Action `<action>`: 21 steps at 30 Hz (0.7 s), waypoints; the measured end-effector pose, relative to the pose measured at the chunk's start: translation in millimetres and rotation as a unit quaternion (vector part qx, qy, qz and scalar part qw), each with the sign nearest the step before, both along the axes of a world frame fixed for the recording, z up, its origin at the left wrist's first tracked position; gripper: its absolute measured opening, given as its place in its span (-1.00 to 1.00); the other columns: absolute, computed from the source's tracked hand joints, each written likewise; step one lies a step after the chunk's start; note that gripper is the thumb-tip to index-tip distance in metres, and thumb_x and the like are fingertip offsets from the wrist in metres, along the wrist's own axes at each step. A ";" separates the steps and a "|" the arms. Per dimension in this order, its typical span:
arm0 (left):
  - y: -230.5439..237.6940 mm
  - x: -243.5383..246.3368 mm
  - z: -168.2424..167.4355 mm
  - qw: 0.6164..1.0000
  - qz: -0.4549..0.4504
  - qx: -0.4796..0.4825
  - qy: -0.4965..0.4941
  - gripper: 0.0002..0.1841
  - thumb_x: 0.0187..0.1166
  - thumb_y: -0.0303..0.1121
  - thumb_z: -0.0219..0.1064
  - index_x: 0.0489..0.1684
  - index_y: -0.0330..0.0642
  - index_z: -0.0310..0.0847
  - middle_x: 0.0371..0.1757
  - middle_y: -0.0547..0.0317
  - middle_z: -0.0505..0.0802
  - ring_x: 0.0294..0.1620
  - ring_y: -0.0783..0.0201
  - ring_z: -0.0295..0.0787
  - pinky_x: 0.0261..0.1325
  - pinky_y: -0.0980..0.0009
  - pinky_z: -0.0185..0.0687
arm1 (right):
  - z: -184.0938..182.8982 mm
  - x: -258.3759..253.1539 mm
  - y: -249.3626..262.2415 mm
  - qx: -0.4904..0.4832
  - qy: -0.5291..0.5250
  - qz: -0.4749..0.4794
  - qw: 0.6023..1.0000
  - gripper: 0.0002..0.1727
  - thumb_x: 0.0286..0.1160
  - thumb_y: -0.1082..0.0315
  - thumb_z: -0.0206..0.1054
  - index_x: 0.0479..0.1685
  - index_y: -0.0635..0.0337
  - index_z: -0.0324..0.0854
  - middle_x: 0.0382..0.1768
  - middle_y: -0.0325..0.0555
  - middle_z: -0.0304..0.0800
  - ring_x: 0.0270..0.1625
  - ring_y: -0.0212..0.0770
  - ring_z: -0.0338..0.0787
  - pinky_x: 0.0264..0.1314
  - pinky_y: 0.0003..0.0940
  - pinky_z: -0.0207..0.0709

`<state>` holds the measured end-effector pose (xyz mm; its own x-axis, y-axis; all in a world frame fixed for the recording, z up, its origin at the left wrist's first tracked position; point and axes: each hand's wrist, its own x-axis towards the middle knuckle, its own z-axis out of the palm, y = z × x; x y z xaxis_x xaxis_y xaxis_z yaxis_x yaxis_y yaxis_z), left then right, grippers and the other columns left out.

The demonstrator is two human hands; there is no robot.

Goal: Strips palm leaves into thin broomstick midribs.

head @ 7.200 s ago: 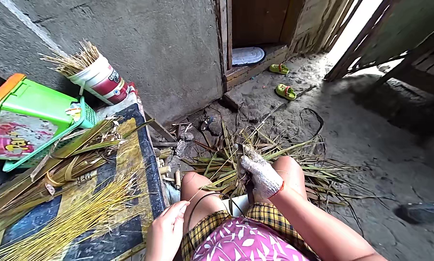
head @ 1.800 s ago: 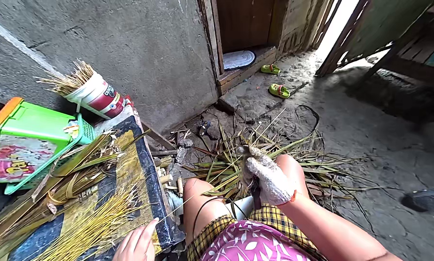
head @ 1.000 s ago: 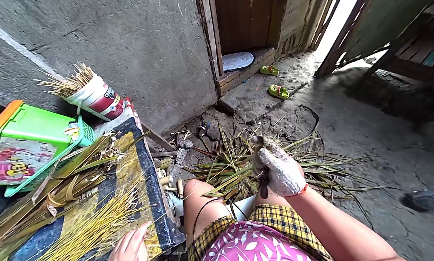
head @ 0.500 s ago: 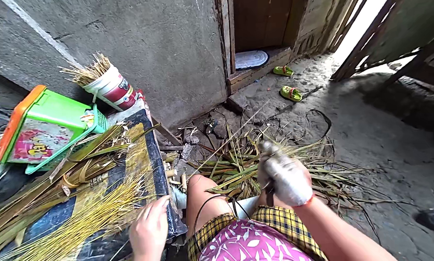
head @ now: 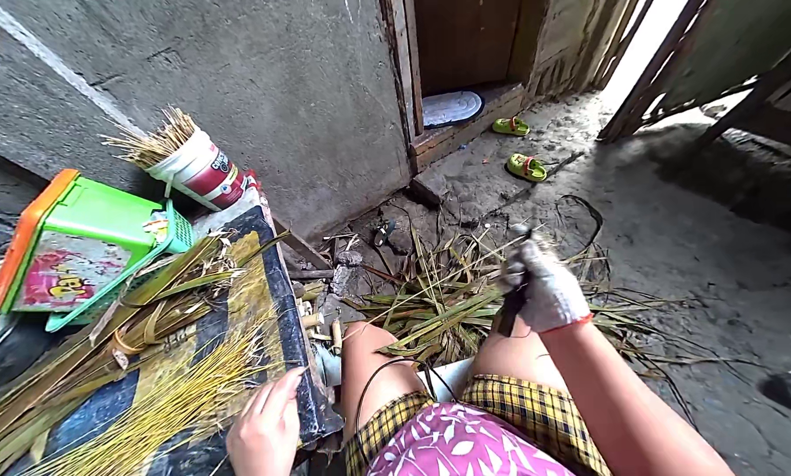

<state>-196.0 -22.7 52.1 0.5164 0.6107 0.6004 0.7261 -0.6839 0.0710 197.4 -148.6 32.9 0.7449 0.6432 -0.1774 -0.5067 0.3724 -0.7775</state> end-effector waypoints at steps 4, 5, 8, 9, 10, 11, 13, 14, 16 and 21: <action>3.9 4.0 12.8 0.996 0.057 -0.062 -0.016 -0.70 0.71 -0.37 0.16 0.00 -0.26 0.86 -0.16 -0.13 0.94 -0.18 -0.16 0.93 -0.12 -0.17 0.74 | -7.4 10.7 -15.1 0.020 -0.033 -0.067 0.997 -0.64 0.93 0.13 -0.22 -0.12 0.00 0.45 -0.62 -0.41 0.51 -0.65 -0.44 0.53 -0.55 -0.51 0.56; 1.6 13.9 16.0 0.996 0.042 -0.073 -0.024 -0.72 0.69 -0.38 0.19 0.00 -0.26 0.87 -0.15 -0.11 0.95 -0.17 -0.13 0.93 -0.10 -0.15 0.77 | -8.9 -1.4 -18.4 0.025 -0.084 -0.021 0.996 -0.71 0.89 0.17 -0.22 0.09 0.00 0.41 -0.57 -0.43 0.50 -0.61 -0.45 0.54 -0.50 -0.49 0.58; -17.5 56.5 19.5 0.992 -0.046 -0.115 -0.030 -0.76 0.66 -0.36 0.27 -0.05 -0.25 0.89 -0.12 -0.01 0.96 -0.08 -0.01 0.95 0.03 -0.02 0.84 | -6.8 -57.9 -20.0 0.008 -0.167 0.191 0.967 -0.57 0.61 0.24 0.10 0.45 0.00 0.44 -0.59 -0.39 0.56 -0.61 -0.42 0.55 -0.54 -0.45 0.52; -23.5 71.6 17.2 0.989 -0.083 -0.120 -0.027 -0.77 0.64 -0.35 0.28 -0.09 -0.22 0.90 -0.13 0.03 0.96 -0.07 0.04 0.96 0.04 0.04 0.85 | -7.3 -75.2 -19.1 -0.002 -0.187 0.267 0.946 -0.42 0.55 0.26 0.16 0.62 0.04 0.36 -0.53 -0.36 0.60 -0.58 -0.42 0.59 -0.52 -0.44 0.55; -28.5 85.5 14.2 0.985 -0.120 -0.120 -0.024 -0.78 0.64 -0.35 0.29 -0.12 -0.20 0.90 -0.16 0.06 0.96 -0.09 0.09 0.96 0.02 0.08 0.86 | -8.3 -89.1 -16.8 -0.005 -0.202 0.322 0.925 -0.34 0.50 0.29 0.18 0.70 0.07 0.29 -0.47 -0.37 0.64 -0.54 -0.43 0.62 -0.50 -0.46 0.58; -32.1 97.2 10.9 0.982 -0.149 -0.118 -0.021 -0.79 0.64 -0.34 0.30 -0.15 -0.18 0.90 -0.20 0.08 0.96 -0.12 0.11 0.96 -0.01 0.12 0.87 | -12.1 -98.6 -13.6 0.003 -0.199 0.351 0.915 -0.34 0.51 0.31 0.20 0.70 0.11 0.28 -0.43 -0.37 0.65 -0.51 -0.43 0.63 -0.46 -0.46 0.60; -35.0 111.6 6.8 0.980 -0.176 -0.095 -0.014 -0.77 0.64 -0.30 0.27 -0.15 -0.10 0.90 -0.27 0.15 0.95 -0.20 0.19 0.96 -0.08 0.21 0.87 | -16.8 -104.7 -5.8 0.022 -0.181 0.326 0.927 -0.45 0.52 0.31 0.20 0.54 0.17 0.42 -0.47 -0.36 0.66 -0.51 -0.41 0.64 -0.44 -0.43 0.62; -34.6 113.3 8.6 0.980 -0.174 -0.097 -0.006 -0.77 0.65 -0.30 0.26 -0.12 -0.08 0.89 -0.27 0.17 0.95 -0.21 0.20 0.96 -0.10 0.22 0.87 | -14.8 -100.9 -2.5 0.029 -0.176 0.298 0.938 -0.51 0.52 0.31 0.18 0.47 0.16 0.46 -0.50 -0.37 0.63 -0.53 -0.41 0.63 -0.45 -0.42 0.62; -31.7 106.7 19.3 0.978 -0.151 -0.145 0.015 -0.80 0.65 -0.35 0.28 -0.08 -0.09 0.88 -0.23 0.14 0.96 -0.18 0.14 0.96 -0.10 0.10 0.86 | -3.8 -83.8 0.0 0.036 -0.163 0.243 0.955 -0.55 0.55 0.28 0.13 0.43 0.09 0.45 -0.55 -0.42 0.57 -0.59 -0.43 0.57 -0.52 -0.42 0.57; -13.9 77.2 48.3 0.971 -0.097 -0.216 0.043 -0.81 0.66 -0.37 0.30 -0.07 -0.13 0.89 -0.16 0.08 0.96 -0.16 0.06 0.95 -0.06 -0.07 0.82 | 12.3 -44.2 -7.7 0.083 -0.199 0.157 0.964 -0.70 0.58 0.20 0.23 0.24 -0.03 0.55 -0.60 -0.45 0.56 -0.60 -0.45 0.57 -0.51 -0.46 0.57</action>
